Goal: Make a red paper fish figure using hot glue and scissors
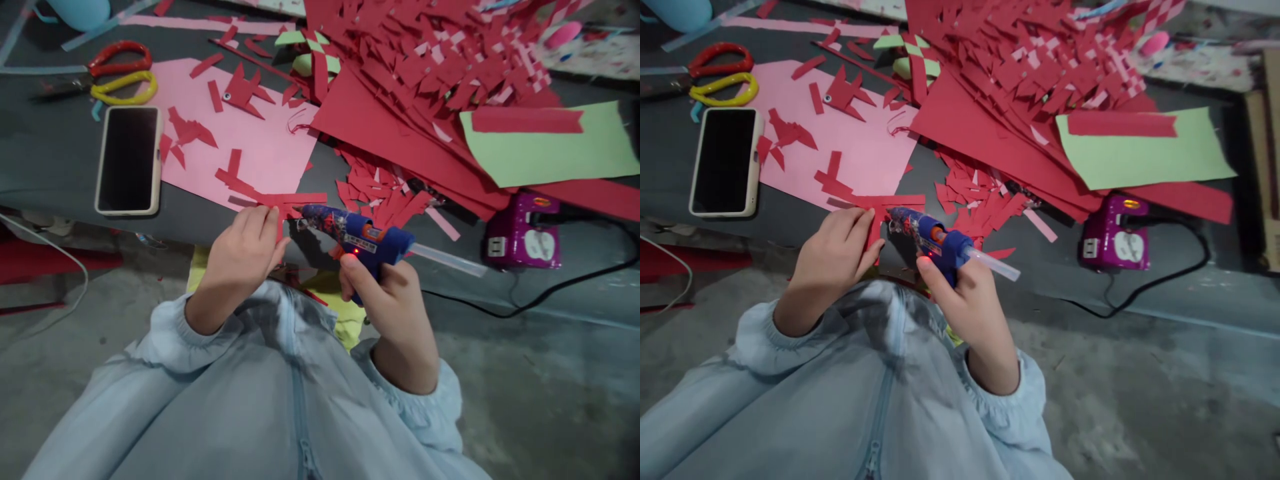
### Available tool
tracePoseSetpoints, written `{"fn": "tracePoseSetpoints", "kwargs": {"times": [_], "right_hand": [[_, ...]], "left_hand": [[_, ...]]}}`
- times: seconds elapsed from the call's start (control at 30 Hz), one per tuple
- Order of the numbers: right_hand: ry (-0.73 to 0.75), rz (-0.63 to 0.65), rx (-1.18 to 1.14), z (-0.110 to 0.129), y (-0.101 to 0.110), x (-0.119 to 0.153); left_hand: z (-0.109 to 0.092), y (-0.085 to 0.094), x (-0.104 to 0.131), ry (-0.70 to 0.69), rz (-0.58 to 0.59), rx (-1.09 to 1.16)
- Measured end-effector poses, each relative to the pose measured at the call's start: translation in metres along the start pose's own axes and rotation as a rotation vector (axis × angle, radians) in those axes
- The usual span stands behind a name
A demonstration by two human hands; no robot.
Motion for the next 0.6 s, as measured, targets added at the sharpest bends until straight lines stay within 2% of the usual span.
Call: {"fn": "tracePoseSetpoints", "kwargs": {"times": [0.1,0.27,0.6], "right_hand": [[-0.013,0.038,0.031,-0.001,-0.008,-0.004],[-0.015,0.06,0.102,-0.004,-0.015,-0.008],[-0.05,0.118,0.242,0.001,-0.014,-0.012]], "left_hand": [[0.0,0.0,0.001,0.016,-0.008,0.015],[-0.002,0.001,0.001,-0.002,-0.089,-0.001],[-0.005,0.004,0.001,0.034,-0.044,-0.047]]}}
Point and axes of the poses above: each hand's wrist, its own x-axis away from the middle knuckle, its own y-axis out of the back of the hand, z = x × y, the point moved 4 cm from there along -x, towards the middle knuckle, and after that the axes turned 13 degrees about -z, right-handed, at the moved point
